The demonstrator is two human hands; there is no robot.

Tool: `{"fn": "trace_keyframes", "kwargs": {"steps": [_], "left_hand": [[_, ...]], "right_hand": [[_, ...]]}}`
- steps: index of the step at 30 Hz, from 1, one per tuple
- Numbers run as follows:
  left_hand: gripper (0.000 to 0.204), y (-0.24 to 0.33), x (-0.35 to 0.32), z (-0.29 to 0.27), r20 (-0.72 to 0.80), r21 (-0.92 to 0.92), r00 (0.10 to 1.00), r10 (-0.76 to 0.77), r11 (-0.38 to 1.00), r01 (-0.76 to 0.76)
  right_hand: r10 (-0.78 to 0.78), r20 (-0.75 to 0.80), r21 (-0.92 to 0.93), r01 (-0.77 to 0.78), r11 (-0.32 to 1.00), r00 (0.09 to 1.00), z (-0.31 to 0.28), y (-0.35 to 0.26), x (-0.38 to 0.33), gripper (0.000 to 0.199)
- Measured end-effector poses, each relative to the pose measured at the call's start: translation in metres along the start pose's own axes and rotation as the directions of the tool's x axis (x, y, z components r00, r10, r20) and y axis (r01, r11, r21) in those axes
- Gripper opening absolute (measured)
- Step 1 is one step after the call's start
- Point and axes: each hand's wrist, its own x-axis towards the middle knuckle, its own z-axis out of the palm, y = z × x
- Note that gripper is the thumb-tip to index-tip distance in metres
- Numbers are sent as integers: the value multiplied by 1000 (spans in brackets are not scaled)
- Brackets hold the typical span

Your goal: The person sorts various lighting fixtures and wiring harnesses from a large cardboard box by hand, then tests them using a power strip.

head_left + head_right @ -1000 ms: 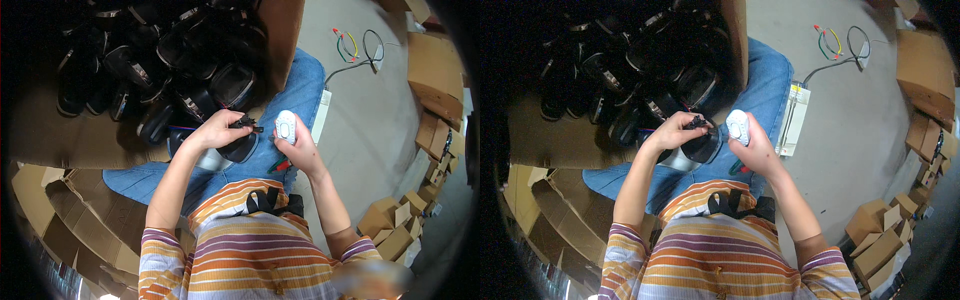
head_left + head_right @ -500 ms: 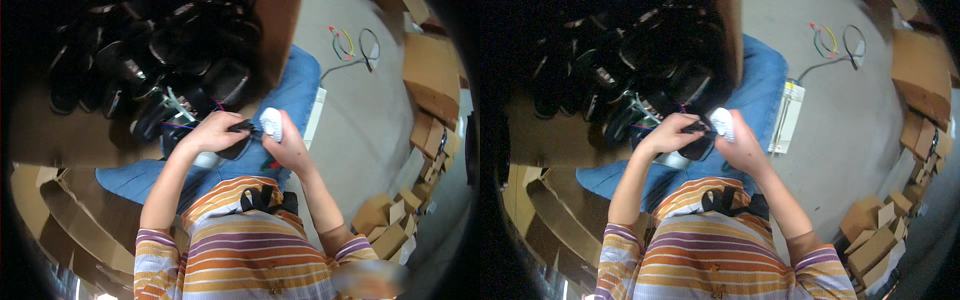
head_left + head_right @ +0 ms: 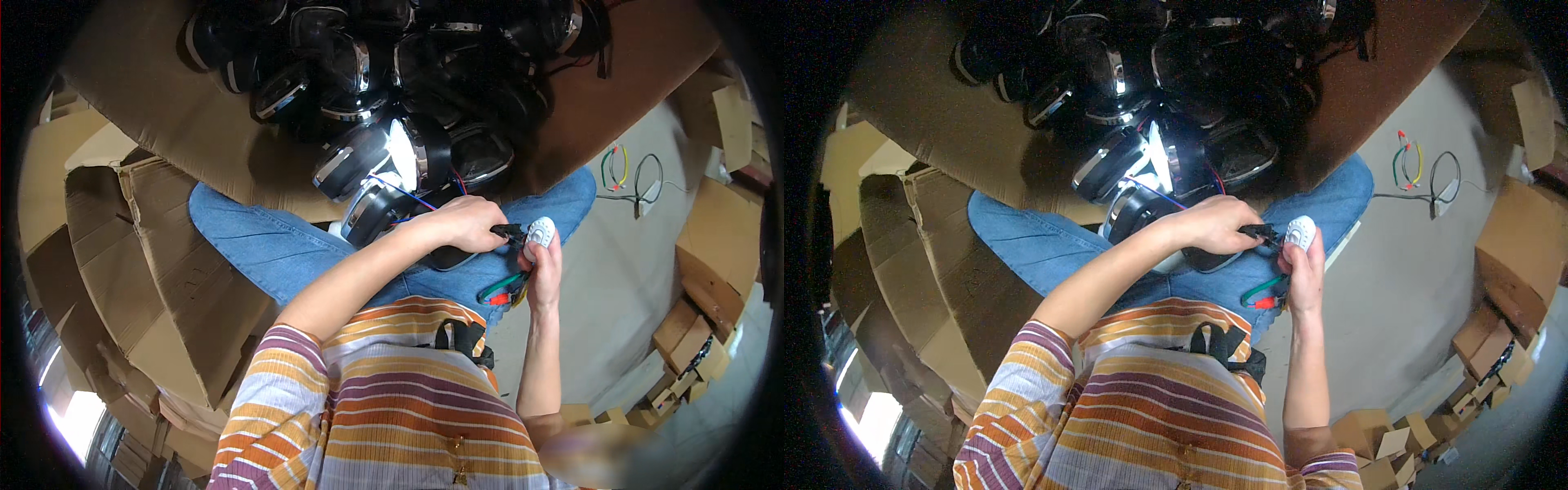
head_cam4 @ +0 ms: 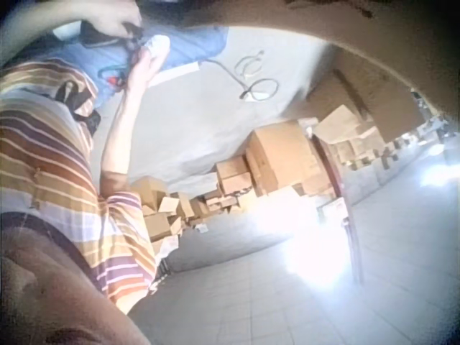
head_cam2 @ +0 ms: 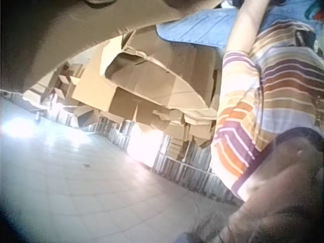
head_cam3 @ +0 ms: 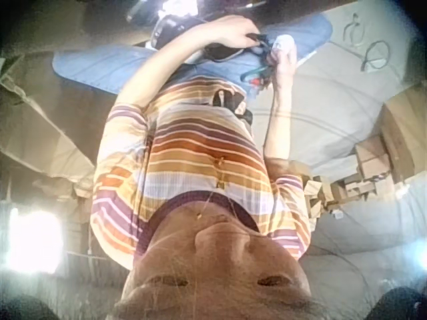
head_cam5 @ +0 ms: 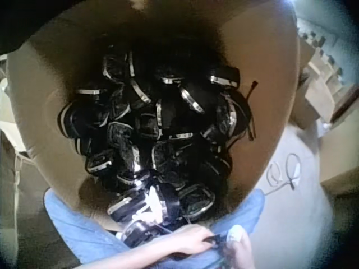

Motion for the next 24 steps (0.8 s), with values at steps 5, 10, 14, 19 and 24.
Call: {"fn": "trace_keyframes", "kwargs": {"steps": [5, 10, 14, 19, 24], "left_hand": [[20, -2, -1, 1, 7, 19, 1000, 7, 1000, -8], [22, 1, -2, -2, 80, 17, 996, 37, 999, -39], [20, 7, -8, 1, 43, 184, 994, 104, 977, -110], [20, 9, -14, -2, -102, 345, 984, 146, 933, -103], [27, 9, -9, -18, -343, -400, 931, -128, 916, -22]], "right_hand": [[0, -117, -222, -26, 975, 993, 9, -1, 0, 9], [-28, -112, -238, 0, 971, 993, 9, 1, 0, 12], [14, -36, -145, -20, 989, 999, 5, -2, -3, 10], [51, -77, -57, -55, 997, 996, -1, -11, -7, 11], [31, -120, 85, -21, 996, 992, -19, -14, -10, 18]]}}
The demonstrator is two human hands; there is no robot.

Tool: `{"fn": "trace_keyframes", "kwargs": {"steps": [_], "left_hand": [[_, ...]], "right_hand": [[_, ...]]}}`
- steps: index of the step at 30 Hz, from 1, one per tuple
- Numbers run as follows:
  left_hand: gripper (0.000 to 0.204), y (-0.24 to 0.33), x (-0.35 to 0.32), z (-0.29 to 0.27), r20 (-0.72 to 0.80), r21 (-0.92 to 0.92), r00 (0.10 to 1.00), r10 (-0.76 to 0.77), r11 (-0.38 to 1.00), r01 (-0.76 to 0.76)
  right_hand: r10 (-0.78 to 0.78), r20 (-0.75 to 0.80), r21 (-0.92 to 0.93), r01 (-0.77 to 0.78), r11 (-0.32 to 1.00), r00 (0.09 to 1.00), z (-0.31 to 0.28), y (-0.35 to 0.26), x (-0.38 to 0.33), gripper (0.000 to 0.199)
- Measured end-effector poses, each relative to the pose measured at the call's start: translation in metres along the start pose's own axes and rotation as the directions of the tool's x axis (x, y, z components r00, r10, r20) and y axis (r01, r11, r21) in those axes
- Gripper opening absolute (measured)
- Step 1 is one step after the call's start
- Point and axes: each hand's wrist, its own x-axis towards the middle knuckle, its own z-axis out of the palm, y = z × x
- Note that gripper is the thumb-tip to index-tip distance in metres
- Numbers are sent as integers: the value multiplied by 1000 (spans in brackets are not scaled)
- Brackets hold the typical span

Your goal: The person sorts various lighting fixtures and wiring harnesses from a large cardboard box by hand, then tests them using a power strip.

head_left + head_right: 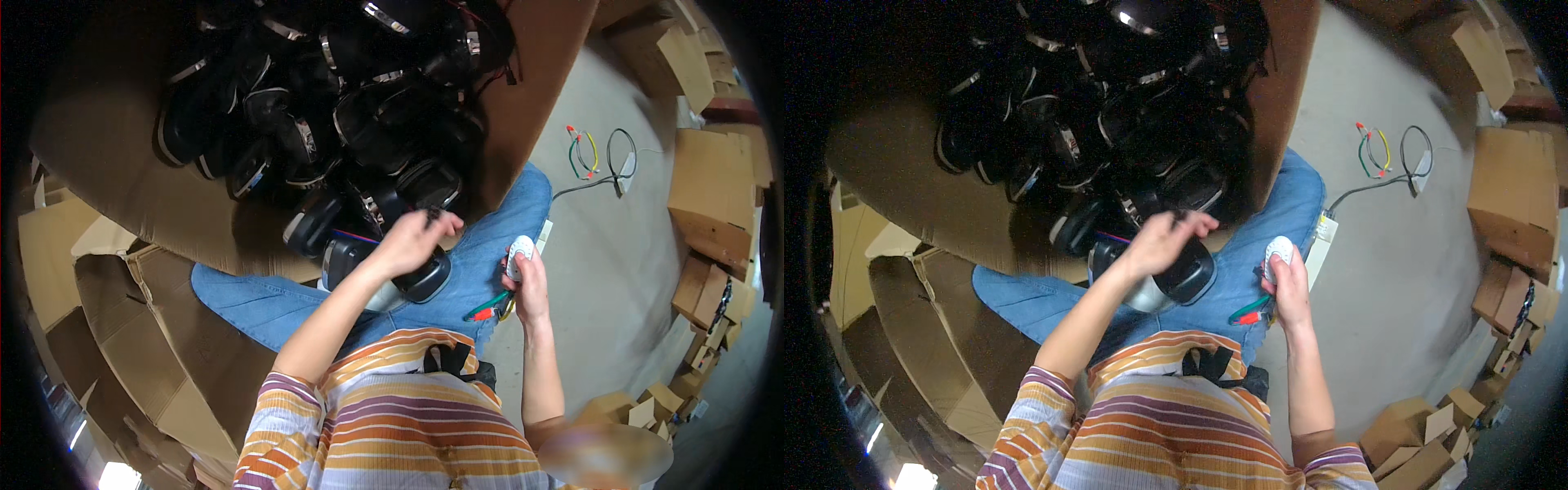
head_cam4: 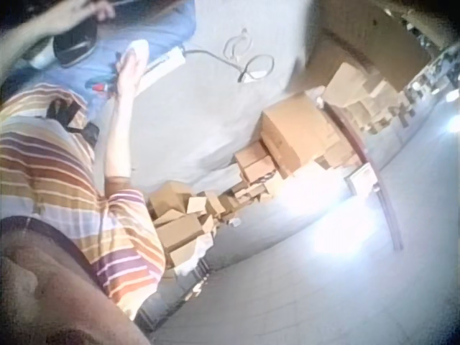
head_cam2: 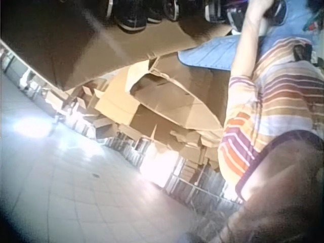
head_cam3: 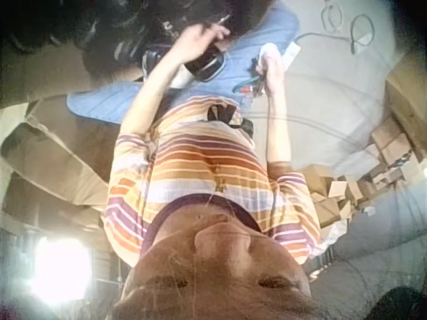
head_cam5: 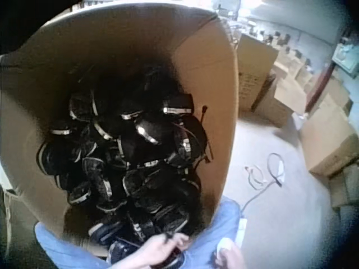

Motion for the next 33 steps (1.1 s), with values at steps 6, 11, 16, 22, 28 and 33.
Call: {"fn": "trace_keyframes", "kwargs": {"steps": [6, 11, 16, 22, 28, 33], "left_hand": [[25, 41, -1, -19, -74, -419, 956, -283, 879, 228], [17, 67, 10, -14, -269, -122, 961, -70, 992, 38], [31, 115, 51, -18, -199, 628, 798, 568, 699, -342], [41, 130, 125, -30, 94, 947, 801, 592, 196, -256], [24, 124, 157, -37, 312, 950, 749, 585, -166, -265], [10, 120, 157, -37, 441, 895, 765, 469, -296, -334]], "right_hand": [[18, 53, -5, -18, 1000, 998, -5, -3, -4, 19], [-3, 80, 41, 0, 999, 997, -9, -1, -5, 17], [-19, 77, 17, 18, 1000, 997, -12, -1, -6, 16], [-20, 94, 64, 14, 998, 995, -11, 0, -5, 14], [0, 108, 92, -10, 996, 994, -14, 1, -3, 14], [11, 112, 138, -26, 990, 994, -18, 4, -1, 15]]}}
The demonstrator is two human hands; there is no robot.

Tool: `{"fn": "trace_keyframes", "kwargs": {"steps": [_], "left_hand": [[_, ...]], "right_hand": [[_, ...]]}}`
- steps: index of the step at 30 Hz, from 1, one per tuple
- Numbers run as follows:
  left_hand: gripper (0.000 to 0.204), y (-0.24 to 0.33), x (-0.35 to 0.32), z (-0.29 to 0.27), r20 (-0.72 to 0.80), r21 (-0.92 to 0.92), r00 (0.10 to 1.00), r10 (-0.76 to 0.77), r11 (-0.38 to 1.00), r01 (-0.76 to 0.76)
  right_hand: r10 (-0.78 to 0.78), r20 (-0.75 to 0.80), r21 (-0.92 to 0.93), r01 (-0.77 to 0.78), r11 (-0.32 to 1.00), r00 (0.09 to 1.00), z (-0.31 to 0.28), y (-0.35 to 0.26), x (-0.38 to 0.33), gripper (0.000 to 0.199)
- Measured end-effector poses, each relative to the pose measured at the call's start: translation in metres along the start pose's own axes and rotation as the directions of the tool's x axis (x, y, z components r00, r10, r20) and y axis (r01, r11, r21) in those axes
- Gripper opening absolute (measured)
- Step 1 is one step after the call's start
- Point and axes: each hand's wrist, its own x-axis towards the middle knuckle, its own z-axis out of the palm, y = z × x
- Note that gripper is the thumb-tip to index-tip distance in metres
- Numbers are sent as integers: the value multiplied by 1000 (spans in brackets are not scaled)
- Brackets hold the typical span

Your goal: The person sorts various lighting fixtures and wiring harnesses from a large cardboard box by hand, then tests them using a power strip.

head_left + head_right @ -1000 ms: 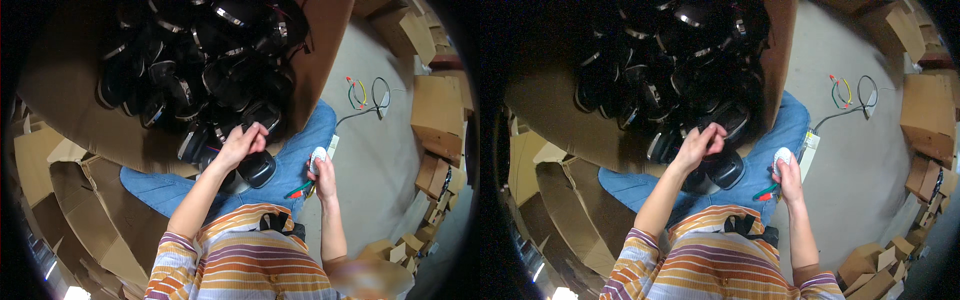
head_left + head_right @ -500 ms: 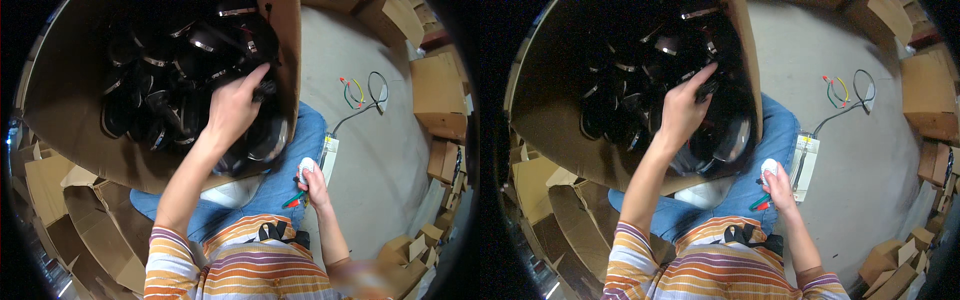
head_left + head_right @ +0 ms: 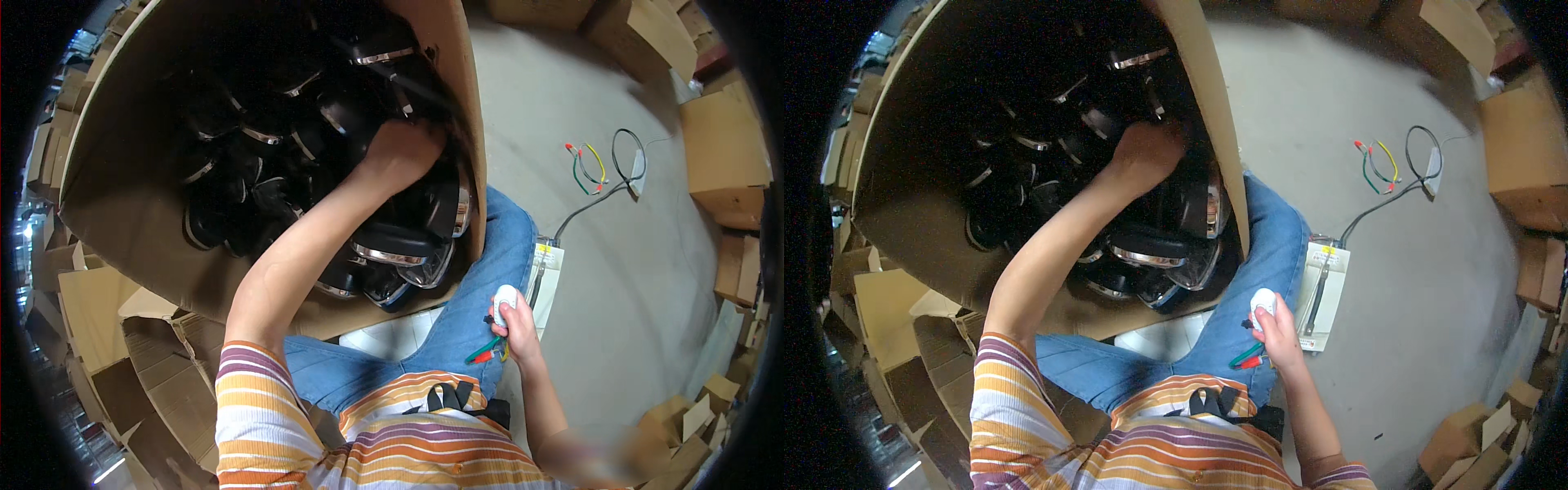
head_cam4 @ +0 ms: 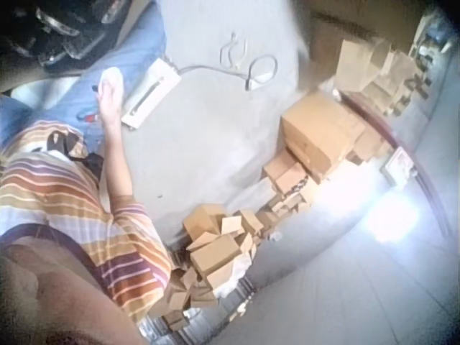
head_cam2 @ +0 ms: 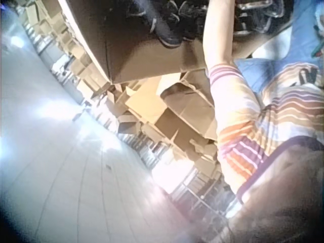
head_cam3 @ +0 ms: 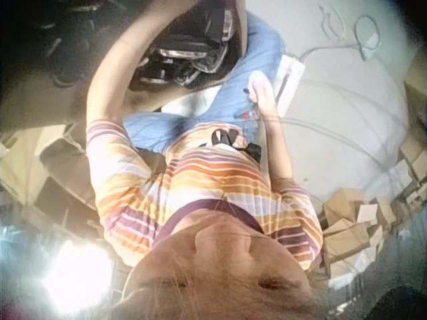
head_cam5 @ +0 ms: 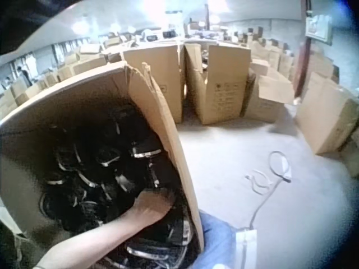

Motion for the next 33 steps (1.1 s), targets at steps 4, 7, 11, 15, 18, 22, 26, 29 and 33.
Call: {"fn": "trace_keyframes", "kwargs": {"steps": [4, 7, 11, 15, 18, 22, 26, 29, 33], "left_hand": [[10, 19, -20, -22, 100, -186, 995, 27, 983, -8], [11, 28, -39, -33, 148, -493, 989, -16, 865, 87], [32, 56, -68, -31, 237, -714, 971, -21, 674, 188], [29, 99, -96, -17, 275, -838, 961, -27, 484, 253], [19, 123, -111, -12, 327, -887, 943, -56, 327, 327], [16, 144, -119, -12, 354, -917, 934, -36, 183, 355], [14, 164, -121, -12, 378, -921, 926, 8, 106, 375], [16, 171, -130, -8, 400, -917, 913, 77, 15, 400], [15, 176, -149, -7, 406, -896, 910, 77, -163, 414]], "right_hand": [[13, -28, 9, -13, 1000, 1000, 0, -2, -1, 15], [0, 25, -20, 1, 1000, 1000, 1, -4, -2, 15], [-17, 52, -71, 21, 997, 998, 3, -5, -7, 16], [-13, 60, -121, 21, 992, 998, 4, -11, -17, 17], [-50, 87, -187, 65, 980, 995, 1, -8, -25, 21], [-96, 138, -243, 128, 962, 986, -4, -11, -38, 27], [-52, 88, -275, 74, 958, 995, -8, -13, -51, 28], [-92, 27, -339, 96, 936, 995, -18, -7, -58, 34], [-100, 74, -308, 119, 944, 992, -7, -9, -51, 34]]}}
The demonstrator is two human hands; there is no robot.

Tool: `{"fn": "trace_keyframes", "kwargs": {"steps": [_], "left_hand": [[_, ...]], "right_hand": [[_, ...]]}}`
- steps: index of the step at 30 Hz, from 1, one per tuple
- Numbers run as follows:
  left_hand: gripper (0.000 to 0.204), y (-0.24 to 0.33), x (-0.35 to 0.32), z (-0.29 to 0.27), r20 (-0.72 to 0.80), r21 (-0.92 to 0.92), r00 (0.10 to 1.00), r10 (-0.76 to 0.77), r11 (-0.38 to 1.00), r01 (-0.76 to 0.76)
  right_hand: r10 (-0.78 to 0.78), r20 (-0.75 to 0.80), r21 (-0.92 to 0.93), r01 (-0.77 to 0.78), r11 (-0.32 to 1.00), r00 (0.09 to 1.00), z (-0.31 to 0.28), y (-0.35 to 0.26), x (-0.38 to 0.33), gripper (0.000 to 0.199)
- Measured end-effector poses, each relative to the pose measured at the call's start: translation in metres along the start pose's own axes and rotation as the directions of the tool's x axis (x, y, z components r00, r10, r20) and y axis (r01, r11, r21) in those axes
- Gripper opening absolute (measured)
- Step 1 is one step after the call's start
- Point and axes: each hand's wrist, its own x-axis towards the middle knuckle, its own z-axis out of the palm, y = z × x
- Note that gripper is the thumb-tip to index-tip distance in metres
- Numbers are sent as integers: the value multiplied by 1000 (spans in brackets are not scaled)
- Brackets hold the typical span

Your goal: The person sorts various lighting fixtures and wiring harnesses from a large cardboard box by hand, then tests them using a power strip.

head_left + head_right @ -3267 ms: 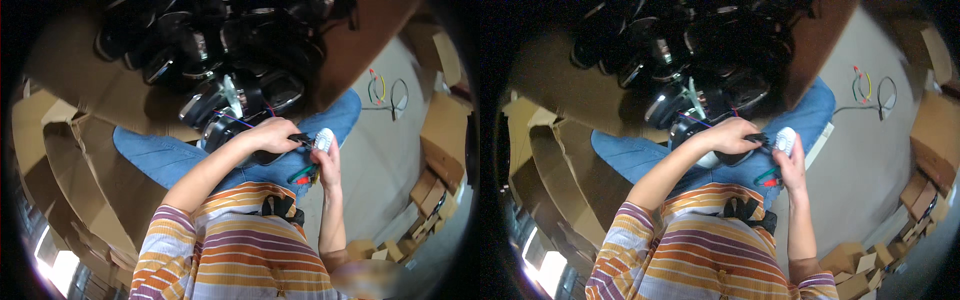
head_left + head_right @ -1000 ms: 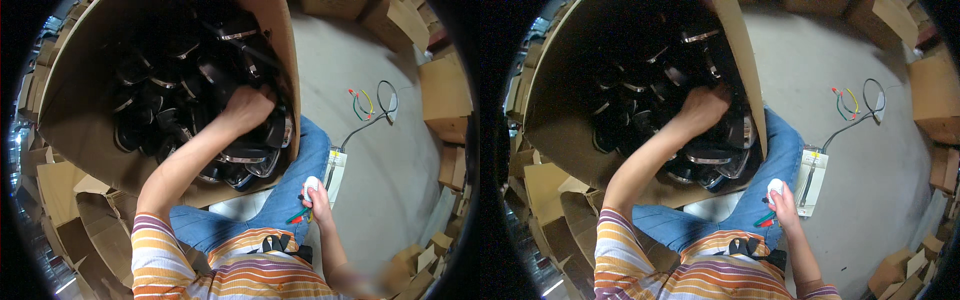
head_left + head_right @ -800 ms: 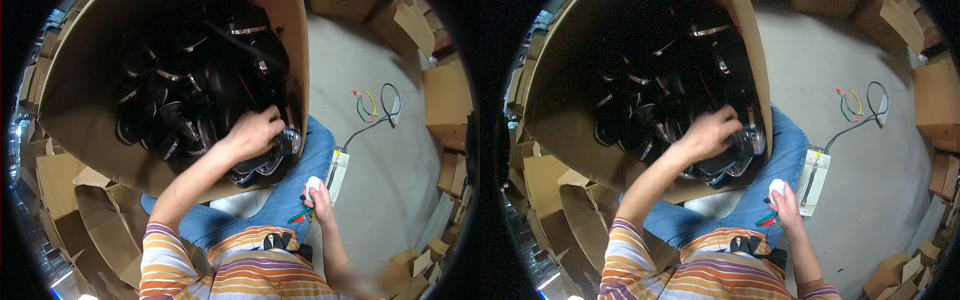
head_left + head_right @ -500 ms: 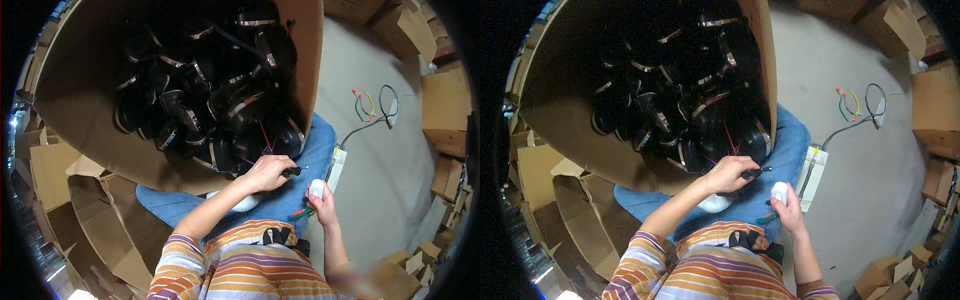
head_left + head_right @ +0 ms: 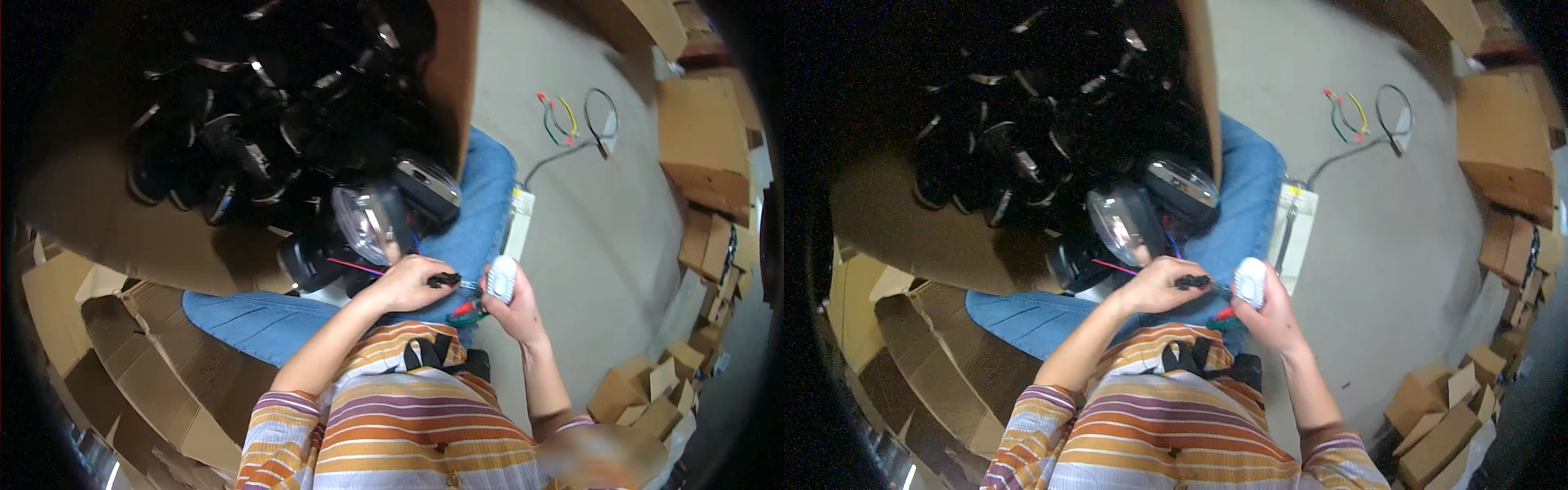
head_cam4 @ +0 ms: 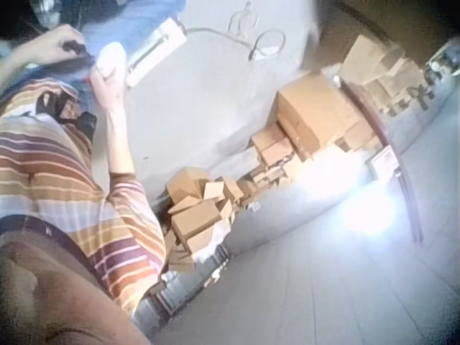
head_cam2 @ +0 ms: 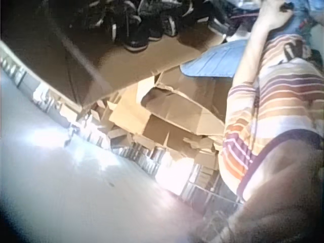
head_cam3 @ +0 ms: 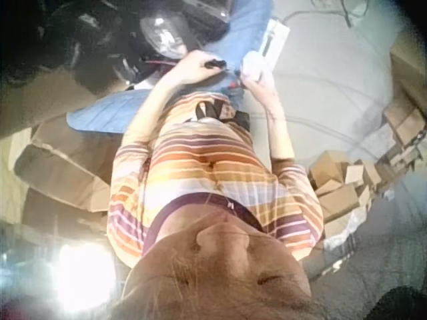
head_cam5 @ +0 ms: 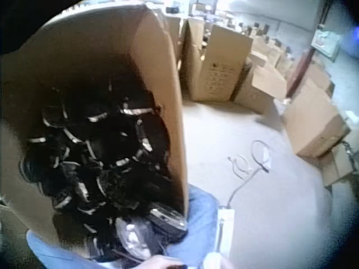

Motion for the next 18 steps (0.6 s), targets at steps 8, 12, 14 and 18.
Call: {"fn": "trace_keyframes", "kwargs": {"steps": [8, 12, 14, 18], "left_hand": [[16, 10, -1, -3, -11, -21, 999, -43, 999, 43], [16, 10, -4, -3, -18, -25, 999, -41, 999, 41], [16, 10, -4, -3, 10, -35, 997, -72, 997, 72], [16, 10, -2, -5, 30, -14, 998, -64, 998, 64]], "right_hand": [[57, 71, 65, -62, 996, 996, -5, -5, 2, 29], [18, 74, -13, -17, 1000, 997, -3, -2, 1, 30], [-6, 64, -45, 9, 999, 998, -3, -1, 1, 32], [12, 63, -71, -8, 997, 998, -3, -2, 1, 27]]}}
